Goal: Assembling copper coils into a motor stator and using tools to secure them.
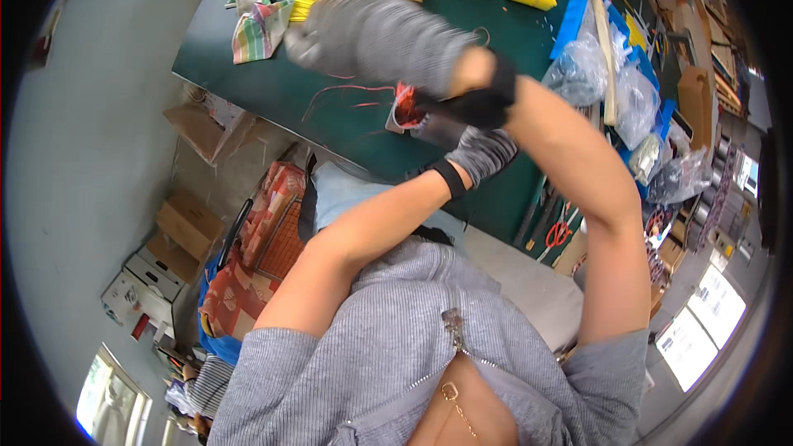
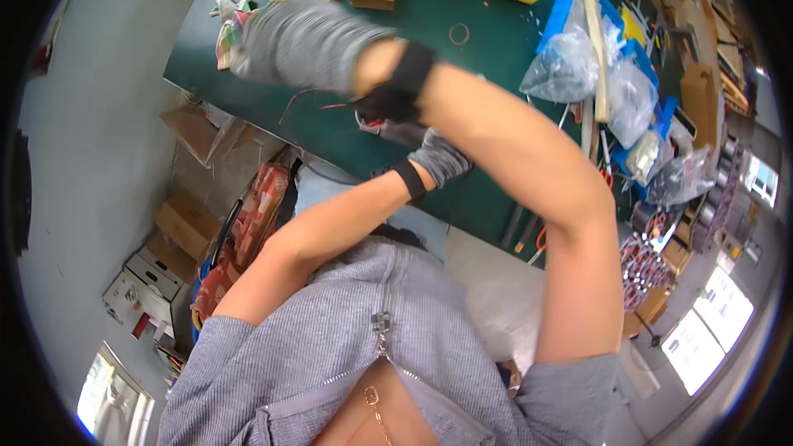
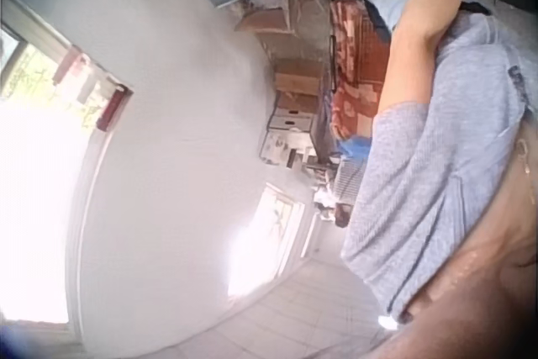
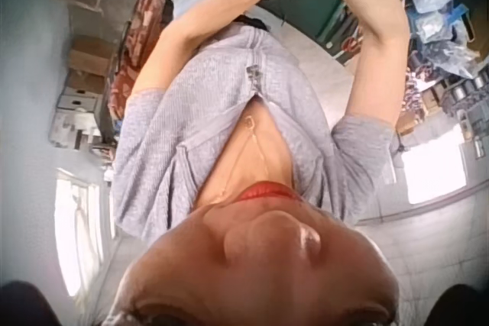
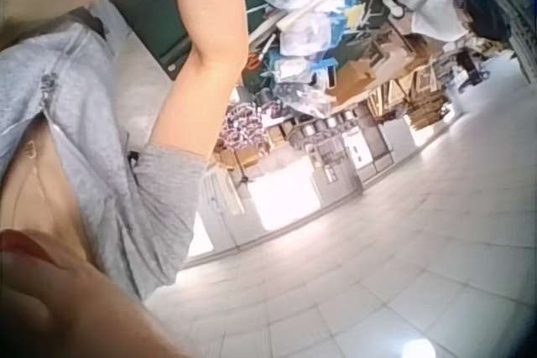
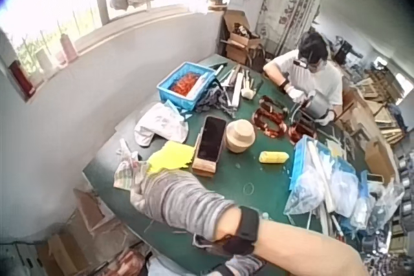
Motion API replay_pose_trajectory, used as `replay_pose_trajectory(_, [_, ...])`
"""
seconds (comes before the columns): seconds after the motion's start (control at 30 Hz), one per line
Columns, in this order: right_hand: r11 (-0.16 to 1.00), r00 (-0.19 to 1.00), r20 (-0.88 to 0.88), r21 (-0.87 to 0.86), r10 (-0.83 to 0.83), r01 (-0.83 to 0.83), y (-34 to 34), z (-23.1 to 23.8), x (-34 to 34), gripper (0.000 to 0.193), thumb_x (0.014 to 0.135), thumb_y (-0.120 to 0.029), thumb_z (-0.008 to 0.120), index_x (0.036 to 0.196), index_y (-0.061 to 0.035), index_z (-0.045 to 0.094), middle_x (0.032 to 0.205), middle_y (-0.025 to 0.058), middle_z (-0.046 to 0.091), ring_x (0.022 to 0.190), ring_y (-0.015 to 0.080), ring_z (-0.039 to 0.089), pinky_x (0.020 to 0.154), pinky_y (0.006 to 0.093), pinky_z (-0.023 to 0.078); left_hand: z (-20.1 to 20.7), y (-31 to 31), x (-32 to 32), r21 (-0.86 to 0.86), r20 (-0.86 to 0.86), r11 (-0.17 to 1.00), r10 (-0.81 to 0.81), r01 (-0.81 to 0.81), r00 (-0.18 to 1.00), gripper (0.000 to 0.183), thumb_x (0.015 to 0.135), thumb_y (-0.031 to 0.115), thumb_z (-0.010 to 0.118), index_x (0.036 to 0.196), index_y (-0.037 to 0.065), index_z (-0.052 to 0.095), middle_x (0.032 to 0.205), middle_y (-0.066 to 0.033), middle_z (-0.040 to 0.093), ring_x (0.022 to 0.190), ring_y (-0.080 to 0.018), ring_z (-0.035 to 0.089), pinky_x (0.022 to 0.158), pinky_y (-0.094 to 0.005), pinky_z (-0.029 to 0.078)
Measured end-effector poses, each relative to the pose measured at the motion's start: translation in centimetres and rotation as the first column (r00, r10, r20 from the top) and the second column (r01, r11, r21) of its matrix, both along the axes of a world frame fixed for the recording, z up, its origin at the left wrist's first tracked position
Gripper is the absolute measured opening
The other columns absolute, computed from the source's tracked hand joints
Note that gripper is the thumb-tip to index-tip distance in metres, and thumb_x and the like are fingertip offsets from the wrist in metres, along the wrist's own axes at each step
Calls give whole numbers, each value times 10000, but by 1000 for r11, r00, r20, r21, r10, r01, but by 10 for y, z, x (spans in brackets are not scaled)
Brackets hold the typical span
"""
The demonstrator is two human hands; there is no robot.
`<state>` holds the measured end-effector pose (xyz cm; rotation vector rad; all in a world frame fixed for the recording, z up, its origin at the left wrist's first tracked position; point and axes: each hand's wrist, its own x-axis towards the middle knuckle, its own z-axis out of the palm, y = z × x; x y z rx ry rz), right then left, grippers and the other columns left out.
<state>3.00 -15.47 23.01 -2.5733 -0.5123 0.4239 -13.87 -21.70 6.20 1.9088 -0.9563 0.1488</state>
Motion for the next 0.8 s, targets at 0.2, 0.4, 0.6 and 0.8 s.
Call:
replay_pose_trajectory(0.2, [9,370,-332,734,-868,679,-146,87,-192,370,893,-233,531,1172,9,504,1061,113,594,921,194,587,788,295,476,64,67,35,242,62,951,-210,190,976,439,771,318,588,1117,50,549,1250,-148,464,1187,-315,415,1005,-437,318])
replay_pose_trajectory(0.4, [610,620,119,-110,-776,785,-149,-74,-278,196,864,-257,547,1028,-161,594,672,83,605,549,259,585,504,348,442,10,176,86,-17,-832,946,-194,325,520,606,791,178,679,1309,34,400,1239,-72,487,1149,-184,438,993,-316,330])
replay_pose_trajectory(0.6, [761,764,111,-78,-635,644,-117,-194,-290,265,882,-295,477,972,-76,597,742,170,599,679,334,588,611,404,448,-6,176,81,-135,-881,950,-245,280,405,441,895,152,552,1298,30,424,1121,-15,564,1002,-87,497,932,-264,374])
replay_pose_trajectory(0.8, [719,703,152,123,-695,684,-122,-165,-269,283,874,-287,493,742,-52,580,742,164,590,699,335,573,631,390,448,1,156,110,-99,-897,959,-202,267,393,300,879,184,582,1133,27,554,920,1,614,818,-78,547,778,-234,449])
